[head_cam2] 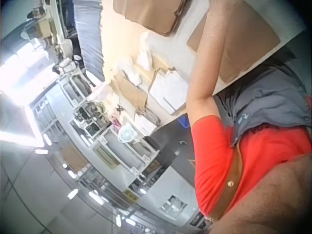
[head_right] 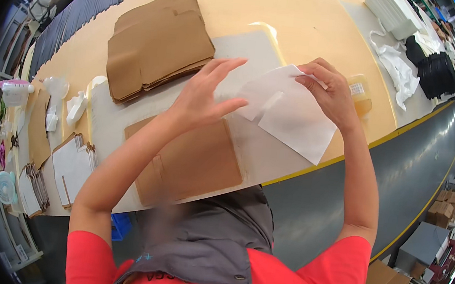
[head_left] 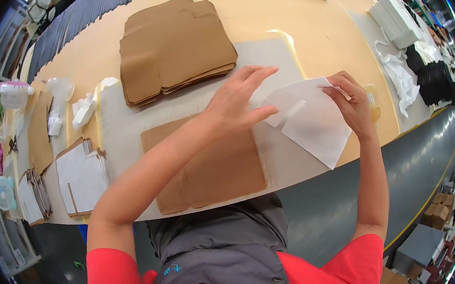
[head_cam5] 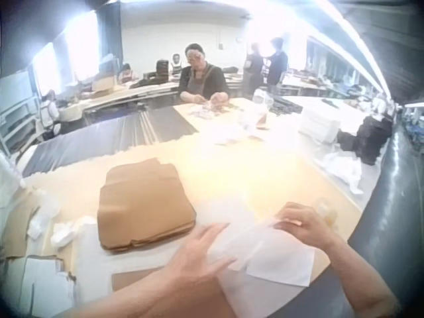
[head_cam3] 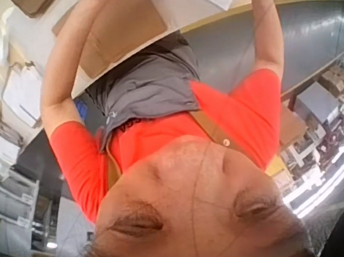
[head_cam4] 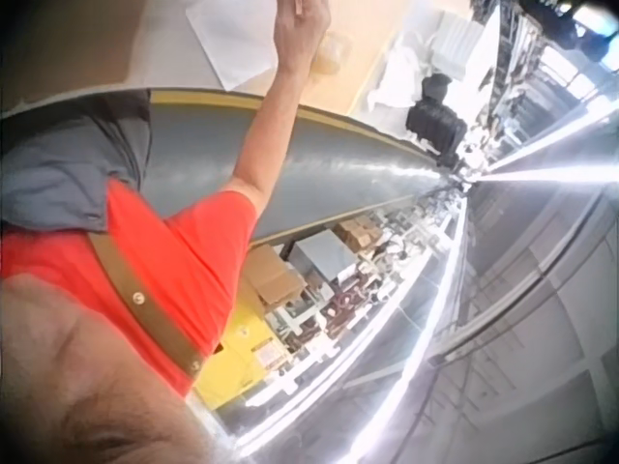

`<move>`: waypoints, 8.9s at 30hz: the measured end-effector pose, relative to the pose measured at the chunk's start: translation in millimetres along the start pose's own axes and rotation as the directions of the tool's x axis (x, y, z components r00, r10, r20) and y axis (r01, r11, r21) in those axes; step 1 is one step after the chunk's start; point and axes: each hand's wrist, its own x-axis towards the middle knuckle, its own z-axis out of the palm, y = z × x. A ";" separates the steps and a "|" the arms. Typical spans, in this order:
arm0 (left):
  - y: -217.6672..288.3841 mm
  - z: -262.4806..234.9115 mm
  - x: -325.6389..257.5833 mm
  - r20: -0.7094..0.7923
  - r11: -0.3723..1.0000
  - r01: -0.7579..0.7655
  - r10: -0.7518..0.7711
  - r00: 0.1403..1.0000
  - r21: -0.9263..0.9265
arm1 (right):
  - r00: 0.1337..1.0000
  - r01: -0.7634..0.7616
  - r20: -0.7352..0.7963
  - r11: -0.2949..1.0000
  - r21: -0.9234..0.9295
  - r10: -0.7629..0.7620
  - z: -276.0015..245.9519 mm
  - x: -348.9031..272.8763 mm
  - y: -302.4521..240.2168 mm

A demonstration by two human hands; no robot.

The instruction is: The person repeatedly applies glue to brown cardboard pieces and adheres white paper sheets to them. They smooth the paper, stack the finished units, and continue the cycle with new materials from the table.

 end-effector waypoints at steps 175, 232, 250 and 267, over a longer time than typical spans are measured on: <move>45.6 -86.2 -223.4 -0.238 0.688 0.719 -0.686 0.688 0.096 | 0.797 -0.603 0.244 0.698 0.388 0.553 164.1 -81.2 -100.1; -0.6 7.2 -127.7 0.069 0.933 -0.133 0.117 0.991 0.333 | 0.964 0.194 0.243 0.909 -0.370 -0.107 114.8 -148.4 -75.4; 26.8 -82.8 -275.8 0.092 0.894 0.043 -0.093 0.991 0.446 | 0.773 0.460 0.596 0.838 -0.292 -0.217 164.4 -132.5 -109.8; -29.9 -45.9 -192.9 -0.157 0.726 0.285 -0.241 0.958 0.625 | 0.872 0.392 0.453 0.819 -0.419 -0.185 251.3 -41.4 -115.1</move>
